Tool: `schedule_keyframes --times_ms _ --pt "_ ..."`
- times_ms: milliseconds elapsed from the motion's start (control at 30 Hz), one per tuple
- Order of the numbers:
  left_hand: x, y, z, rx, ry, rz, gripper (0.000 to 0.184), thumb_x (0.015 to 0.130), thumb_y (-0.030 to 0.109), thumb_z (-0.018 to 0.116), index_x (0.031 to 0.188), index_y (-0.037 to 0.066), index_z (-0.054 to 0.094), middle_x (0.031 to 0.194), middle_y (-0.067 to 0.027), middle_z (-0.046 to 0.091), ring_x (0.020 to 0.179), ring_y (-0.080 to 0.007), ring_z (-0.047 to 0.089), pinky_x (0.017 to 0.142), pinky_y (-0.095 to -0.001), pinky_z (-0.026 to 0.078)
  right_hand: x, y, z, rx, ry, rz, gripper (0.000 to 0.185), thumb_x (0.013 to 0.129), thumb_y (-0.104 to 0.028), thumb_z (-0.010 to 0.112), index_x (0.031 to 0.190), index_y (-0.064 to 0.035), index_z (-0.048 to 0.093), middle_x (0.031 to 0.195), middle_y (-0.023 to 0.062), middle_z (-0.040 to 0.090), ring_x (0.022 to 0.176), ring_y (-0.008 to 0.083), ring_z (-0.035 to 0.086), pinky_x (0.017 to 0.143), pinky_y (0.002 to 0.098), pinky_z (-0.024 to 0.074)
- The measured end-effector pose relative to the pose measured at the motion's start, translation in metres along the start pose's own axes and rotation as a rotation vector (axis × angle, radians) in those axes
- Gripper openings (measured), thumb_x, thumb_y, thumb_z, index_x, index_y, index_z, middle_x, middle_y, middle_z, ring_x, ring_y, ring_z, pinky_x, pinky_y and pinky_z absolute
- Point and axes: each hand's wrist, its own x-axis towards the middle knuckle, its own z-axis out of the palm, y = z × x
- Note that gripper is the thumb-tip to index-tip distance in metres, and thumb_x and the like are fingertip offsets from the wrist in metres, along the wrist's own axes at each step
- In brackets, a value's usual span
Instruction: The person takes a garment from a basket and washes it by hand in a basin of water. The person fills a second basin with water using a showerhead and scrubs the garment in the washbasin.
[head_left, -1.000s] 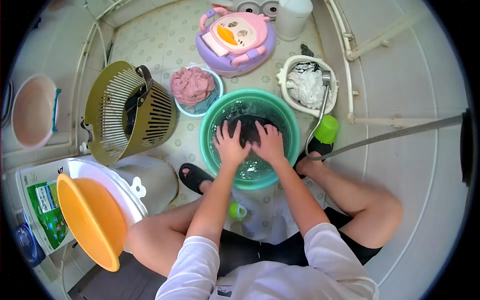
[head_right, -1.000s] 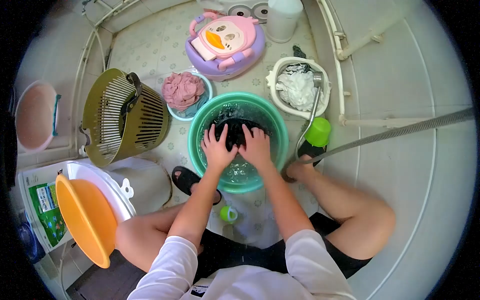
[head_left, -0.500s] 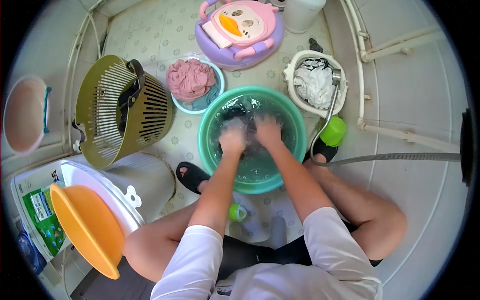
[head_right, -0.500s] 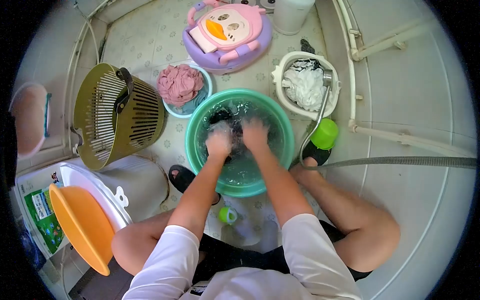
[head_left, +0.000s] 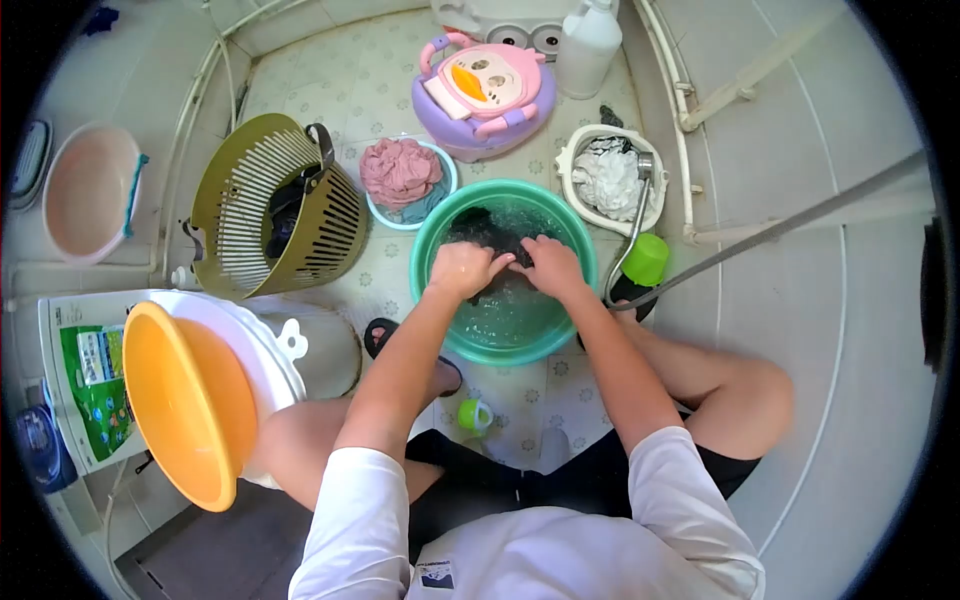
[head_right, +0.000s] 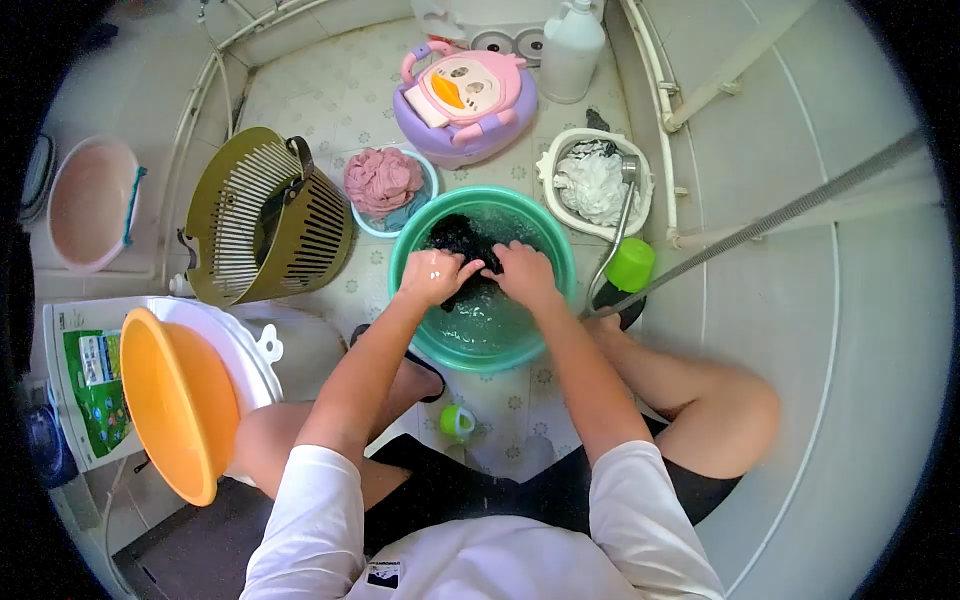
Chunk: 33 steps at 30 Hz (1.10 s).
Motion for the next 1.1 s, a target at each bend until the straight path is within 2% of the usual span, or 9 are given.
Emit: schedule_keyframes --times_ms 267,367,500,633,700,900,933,1033,1100 --pt "-0.036 0.034 0.006 -0.073 -0.22 -0.054 0.064 0.097 0.062 0.042 0.078 0.012 0.076 0.075 -0.0182 0.07 0.074 -0.0378 0.069 0.069 -0.0482 0.055 -0.039 -0.006 -0.012 -0.002 -0.385 0.053 0.047 0.083 -0.051 0.073 0.109 -0.0118 0.066 0.111 0.0118 0.07 0.108 0.0329 0.065 0.088 0.0466 0.054" --pt "-0.05 0.031 0.025 -0.13 -0.248 -0.142 0.062 0.094 0.067 0.047 0.092 0.011 0.074 0.086 -0.0177 0.071 0.084 -0.0357 0.07 0.072 -0.0476 0.055 -0.052 0.003 0.01 0.065 -0.357 0.094 0.048 0.083 -0.052 0.072 0.108 -0.0108 0.066 0.108 0.0141 0.071 0.105 0.0354 0.066 0.085 0.0484 0.054" --pt "-0.068 0.02 0.056 -0.228 -0.023 -0.235 0.051 0.088 0.054 0.067 0.117 0.013 0.068 0.106 -0.0163 0.063 0.098 -0.0347 0.065 0.082 -0.0457 0.054 -0.06 0.02 0.039 0.184 -0.161 0.152 0.057 0.078 -0.038 0.08 0.125 -0.0103 0.061 0.115 0.0194 0.065 0.109 0.0403 0.061 0.094 0.0471 0.0512" --pt "-0.066 0.001 0.065 -0.294 0.107 -0.365 0.061 0.08 0.035 0.081 0.135 0.018 0.06 0.125 -0.0165 0.052 0.114 -0.0371 0.054 0.095 -0.0438 0.05 -0.048 0.036 0.064 0.244 0.041 0.269 0.07 0.08 -0.03 0.08 0.14 -0.0111 0.05 0.129 0.0217 0.053 0.12 0.0415 0.053 0.099 0.0479 0.0481" --pt "-0.059 -0.01 0.08 -0.27 0.19 -0.393 0.068 0.081 0.04 0.08 0.142 0.02 0.054 0.144 -0.0186 0.045 0.129 -0.0401 0.046 0.103 -0.0479 0.046 -0.043 0.042 0.077 0.266 0.141 0.308 0.073 0.081 -0.027 0.078 0.144 -0.0087 0.046 0.132 0.0236 0.051 0.121 0.0428 0.051 0.101 0.0482 0.0465" --pt "-0.04 -0.004 0.109 -0.208 -0.002 -0.476 0.092 0.083 0.064 0.066 0.159 0.029 0.027 0.162 -0.022 0.024 0.143 -0.0466 0.031 0.111 -0.0564 0.037 -0.019 0.047 0.113 0.333 0.159 0.437 0.087 0.086 -0.046 0.072 0.154 -0.0074 0.033 0.146 0.0283 0.043 0.132 0.0465 0.045 0.11 0.0491 0.0391" --pt "-0.036 0.0 0.114 -0.172 -0.055 -0.503 0.096 0.085 0.068 0.061 0.161 0.031 0.017 0.162 -0.0235 0.024 0.14 -0.0482 0.036 0.109 -0.0567 0.039 -0.016 0.048 0.12 0.362 0.149 0.479 0.089 0.087 -0.05 0.07 0.155 -0.0075 0.031 0.148 0.0291 0.042 0.134 0.0468 0.044 0.111 0.0489 0.038" --pt "-0.022 0.008 0.116 -0.474 -0.093 -0.648 0.096 0.085 0.07 0.059 0.161 0.031 0.015 0.159 -0.0254 0.029 0.135 -0.0508 0.043 0.106 -0.0582 0.042 -0.005 0.053 0.135 0.645 0.117 0.566 0.091 0.09 -0.052 0.066 0.157 -0.006 0.025 0.149 0.0296 0.044 0.134 0.0468 0.045 0.113 0.0478 0.0365" --pt "-0.013 0.008 0.126 -0.556 -0.061 -0.72 0.097 0.086 0.069 0.059 0.161 0.023 0.019 0.148 -0.0302 0.043 0.126 -0.0496 0.053 0.104 -0.0526 0.045 0.003 0.047 0.134 0.862 0.106 0.731 0.085 0.091 -0.05 0.065 0.154 -0.0033 0.032 0.144 0.0279 0.05 0.13 0.0435 0.051 0.111 0.0459 0.0382"
